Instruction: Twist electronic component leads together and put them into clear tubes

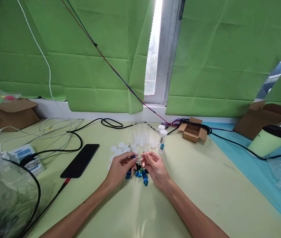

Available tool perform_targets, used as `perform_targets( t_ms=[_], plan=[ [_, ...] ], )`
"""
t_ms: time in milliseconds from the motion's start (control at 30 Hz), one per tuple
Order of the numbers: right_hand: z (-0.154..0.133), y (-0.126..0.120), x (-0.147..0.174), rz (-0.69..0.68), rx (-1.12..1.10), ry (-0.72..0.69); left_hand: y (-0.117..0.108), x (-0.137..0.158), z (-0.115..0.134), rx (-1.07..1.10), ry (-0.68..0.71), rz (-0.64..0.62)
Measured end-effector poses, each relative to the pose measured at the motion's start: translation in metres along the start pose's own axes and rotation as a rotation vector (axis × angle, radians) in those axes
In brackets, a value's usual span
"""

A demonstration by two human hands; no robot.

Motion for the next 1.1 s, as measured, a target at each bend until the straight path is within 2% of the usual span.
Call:
perform_targets(
  t_ms=[433,667,767,967,1100],
  plan=[
    [0.003,-0.007,-0.002,0.071,0.01,0.044,0.0,0.001,0.007,-0.068,0.118,0.01],
    [0.003,-0.006,-0.002,0.049,0.017,0.025,0.002,0.002,0.009,-0.052,0.084,-0.018],
    [-0.004,-0.002,-0.001,0.025,0.122,-0.05,0.002,0.0,0.003,-0.007,0.009,-0.032],
    [-0.033,0.009,0.009,0.024,0.525,-0.376,-0.003,-0.001,-0.001,0.054,-0.042,-0.016],
    [-0.036,0.01,0.012,0.005,0.664,-0.446,-0.002,-0.001,0.001,0.051,-0.055,-0.026]
  ],
)
Point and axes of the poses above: each hand's wrist, its own x-axis away from the middle knuckle, its own y-axis out of the palm, z = x × y, the point moved 8 cm from there along -x, towards the middle knuckle, and after that the axes turned 14 degrees about -x, right-handed, at the moved point
